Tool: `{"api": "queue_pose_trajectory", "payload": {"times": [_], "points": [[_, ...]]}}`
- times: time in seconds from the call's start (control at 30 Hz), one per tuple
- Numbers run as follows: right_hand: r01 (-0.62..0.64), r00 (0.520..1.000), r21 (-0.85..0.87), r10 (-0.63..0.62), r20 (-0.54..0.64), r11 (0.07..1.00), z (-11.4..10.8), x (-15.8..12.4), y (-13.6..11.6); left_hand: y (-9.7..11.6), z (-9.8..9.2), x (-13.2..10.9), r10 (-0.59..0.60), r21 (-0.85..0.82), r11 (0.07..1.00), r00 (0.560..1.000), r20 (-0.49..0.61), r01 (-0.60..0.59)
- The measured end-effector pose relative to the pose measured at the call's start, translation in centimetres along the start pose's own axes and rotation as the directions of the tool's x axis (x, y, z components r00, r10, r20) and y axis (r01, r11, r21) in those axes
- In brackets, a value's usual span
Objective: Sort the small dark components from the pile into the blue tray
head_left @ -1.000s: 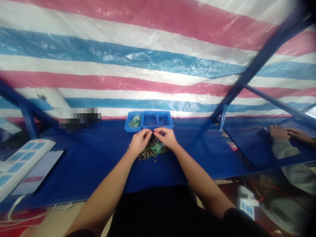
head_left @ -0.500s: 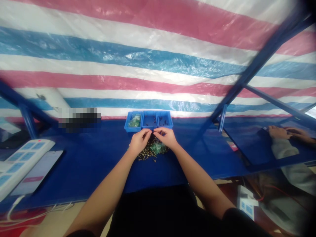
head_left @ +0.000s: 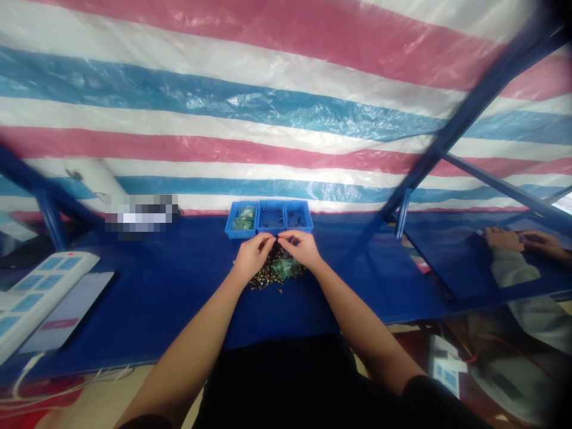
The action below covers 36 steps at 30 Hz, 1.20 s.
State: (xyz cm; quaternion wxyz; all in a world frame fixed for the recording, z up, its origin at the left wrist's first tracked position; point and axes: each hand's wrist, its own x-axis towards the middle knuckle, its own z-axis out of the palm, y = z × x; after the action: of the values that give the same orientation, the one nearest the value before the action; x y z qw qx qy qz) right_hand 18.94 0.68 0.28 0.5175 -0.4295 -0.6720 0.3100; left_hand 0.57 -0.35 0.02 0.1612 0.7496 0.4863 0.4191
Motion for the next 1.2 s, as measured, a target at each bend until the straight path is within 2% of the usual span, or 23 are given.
{"api": "queue_pose_trajectory", "payload": {"times": [0.27, 0.5, 0.77, 1.03, 1.1, 1.2], "points": [[0.000, 1.000, 0.001, 0.000, -0.009, 1.000, 0.1, 0.0, 0.5, 0.1, 0.0, 0.0, 0.057, 0.020, 0.998, 0.997, -0.055, -0.056], [-0.006, 1.000, -0.003, 0.006, -0.011, 1.000, 0.1, 0.0, 0.1, 0.3, -0.2, 0.0, 0.021, 0.024, 0.999, 1.000, 0.000, -0.021], [-0.010, 1.000, -0.006, 0.010, -0.002, 1.000, 0.1, 0.0, 0.3, -0.1, 0.0, 0.0, 0.061, 0.007, 0.998, 0.998, -0.023, -0.061], [-0.002, 1.000, 0.010, 0.002, -0.006, 1.000, 0.0, -0.1, 0.1, -0.3, 0.1, 0.0, 0.021, 0.017, 1.000, 1.000, 0.014, -0.021], [-0.033, 0.999, 0.018, 0.034, -0.036, 0.999, -0.1, 0.0, 0.3, -0.2, 0.0, 0.0, 0.007, 0.016, 1.000, 1.000, 0.006, -0.007], [-0.174, 0.967, 0.108, 0.191, -0.169, 0.979, -0.1, 0.5, 1.1, -0.2, 0.0, 0.0, -0.008, 0.013, 1.000, 1.000, 0.005, 0.008]]}}
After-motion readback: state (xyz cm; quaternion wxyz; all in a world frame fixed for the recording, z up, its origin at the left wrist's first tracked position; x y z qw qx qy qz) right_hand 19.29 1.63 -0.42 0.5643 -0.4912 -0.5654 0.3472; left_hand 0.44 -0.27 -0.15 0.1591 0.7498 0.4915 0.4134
